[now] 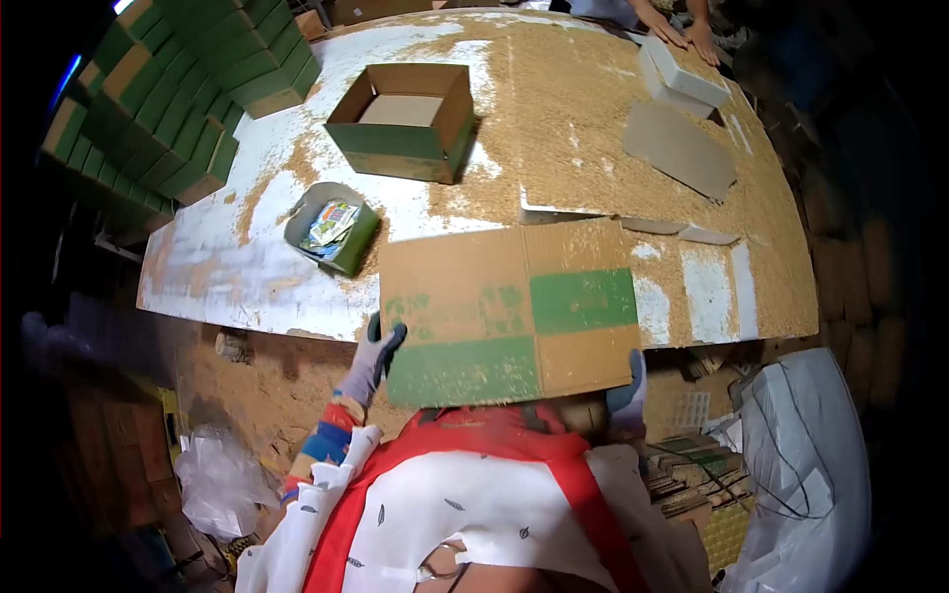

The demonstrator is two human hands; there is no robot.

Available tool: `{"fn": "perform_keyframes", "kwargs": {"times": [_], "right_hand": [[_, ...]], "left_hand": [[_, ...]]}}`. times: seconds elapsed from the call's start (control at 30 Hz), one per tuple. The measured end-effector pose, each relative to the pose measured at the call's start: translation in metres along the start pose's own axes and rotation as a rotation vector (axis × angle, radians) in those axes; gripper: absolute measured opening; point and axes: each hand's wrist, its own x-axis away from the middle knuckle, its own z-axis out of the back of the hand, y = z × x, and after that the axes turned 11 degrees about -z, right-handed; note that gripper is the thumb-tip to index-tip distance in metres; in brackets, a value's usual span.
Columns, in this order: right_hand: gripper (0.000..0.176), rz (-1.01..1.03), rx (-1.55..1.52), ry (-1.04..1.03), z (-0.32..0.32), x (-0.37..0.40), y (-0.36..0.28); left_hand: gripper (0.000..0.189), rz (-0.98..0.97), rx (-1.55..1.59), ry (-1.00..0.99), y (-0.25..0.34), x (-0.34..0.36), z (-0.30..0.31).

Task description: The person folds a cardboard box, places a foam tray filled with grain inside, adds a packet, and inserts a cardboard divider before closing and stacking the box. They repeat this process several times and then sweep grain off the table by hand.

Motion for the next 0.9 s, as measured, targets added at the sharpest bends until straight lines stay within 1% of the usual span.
{"fn": "perform_keyframes", "kwargs": {"times": [0.03,0.07,0.1,0.13,0.17,0.2,0.23,0.27,0.33,0.37,0.4,0.43,0.47,0.5,0.53,0.57,0.63,0.7,0.77,0.8,0.83,0.87,0.9], "right_hand": [[0.045,0.022,-0.119,-0.003,-0.022,0.013,-0.003],[0.052,0.046,-0.237,-0.008,-0.043,0.026,-0.006],[0.055,-0.136,-0.512,-0.063,-0.066,0.04,-0.003],[0.059,-0.32,-0.786,-0.116,-0.096,0.057,-0.002],[0.06,-0.349,-0.682,0.052,-0.116,0.063,0.002],[0.062,-0.393,-0.571,0.215,-0.137,0.069,0.006],[0.061,-0.42,-0.61,0.21,-0.132,0.066,0.022],[0.06,-0.45,-0.644,0.199,-0.124,0.06,0.037],[0.059,-0.513,-0.721,0.173,-0.116,0.054,0.058],[0.06,-0.449,-0.689,0.148,-0.116,0.065,0.042],[0.059,-0.452,-0.59,0.139,-0.103,0.066,0.027],[0.059,-0.452,-0.494,0.131,-0.084,0.064,0.013],[0.059,-0.446,-0.498,0.129,-0.06,0.063,0.007],[0.058,-0.446,-0.499,0.129,-0.034,0.061,0.001],[0.06,-0.438,-0.428,0.142,-0.014,0.06,-0.011],[0.061,-0.431,-0.359,0.154,0.004,0.06,-0.025],[0.053,-0.428,-0.258,0.116,0.033,0.058,-0.056],[0.042,-0.393,-0.071,0.118,0.048,0.042,-0.085],[0.034,-0.41,0.183,0.032,0.012,0.021,-0.121],[0.036,-0.443,0.357,-0.021,0.002,-0.002,-0.122],[0.039,-0.495,0.364,-0.043,-0.054,-0.009,-0.136],[0.043,-0.547,0.373,-0.064,-0.11,-0.016,-0.15],[0.048,-0.625,0.373,-0.135,-0.143,-0.027,-0.156]], "left_hand": [[0.061,-0.026,0.04,0.01,-0.004,0.017,0.002],[0.06,0.021,0.074,0.043,-0.011,0.034,0.004],[0.06,0.066,0.112,0.075,-0.018,0.047,0.005],[0.055,0.15,0.213,0.072,-0.023,0.057,0.002],[0.05,0.391,0.565,-0.006,-0.034,0.062,0.004],[0.049,0.299,0.458,0.041,-0.044,0.067,-0.002],[0.049,0.205,0.354,0.09,-0.052,0.071,-0.007],[0.049,0.35,0.548,0.053,-0.049,0.076,-0.007],[0.049,0.28,0.403,-0.101,-0.032,0.095,-0.012],[0.049,0.241,0.327,-0.176,-0.022,0.104,-0.013],[0.047,0.445,0.262,-0.29,-0.017,0.109,-0.003],[0.049,0.448,0.355,-0.266,-0.053,0.099,0.016],[0.05,0.453,0.448,-0.243,-0.088,0.09,0.034],[0.052,0.461,0.538,-0.088,-0.106,0.08,0.044],[0.054,0.068,0.425,0.001,-0.082,0.068,0.031],[0.063,0.01,0.184,-0.084,-0.076,0.053,0.032],[0.074,-0.041,0.295,-0.506,-0.054,0.041,0.013],[0.079,0.04,0.302,-0.731,-0.049,0.051,-0.018],[0.08,0.331,0.383,-0.671,-0.048,0.081,-0.05],[0.077,0.277,0.389,-0.689,-0.036,0.092,-0.066],[0.074,0.224,0.398,-0.707,-0.028,0.102,-0.078],[0.067,0.643,0.873,-0.7,-0.068,0.11,-0.084],[0.051,0.796,1.009,-0.59,-0.046,0.117,-0.086]]}}
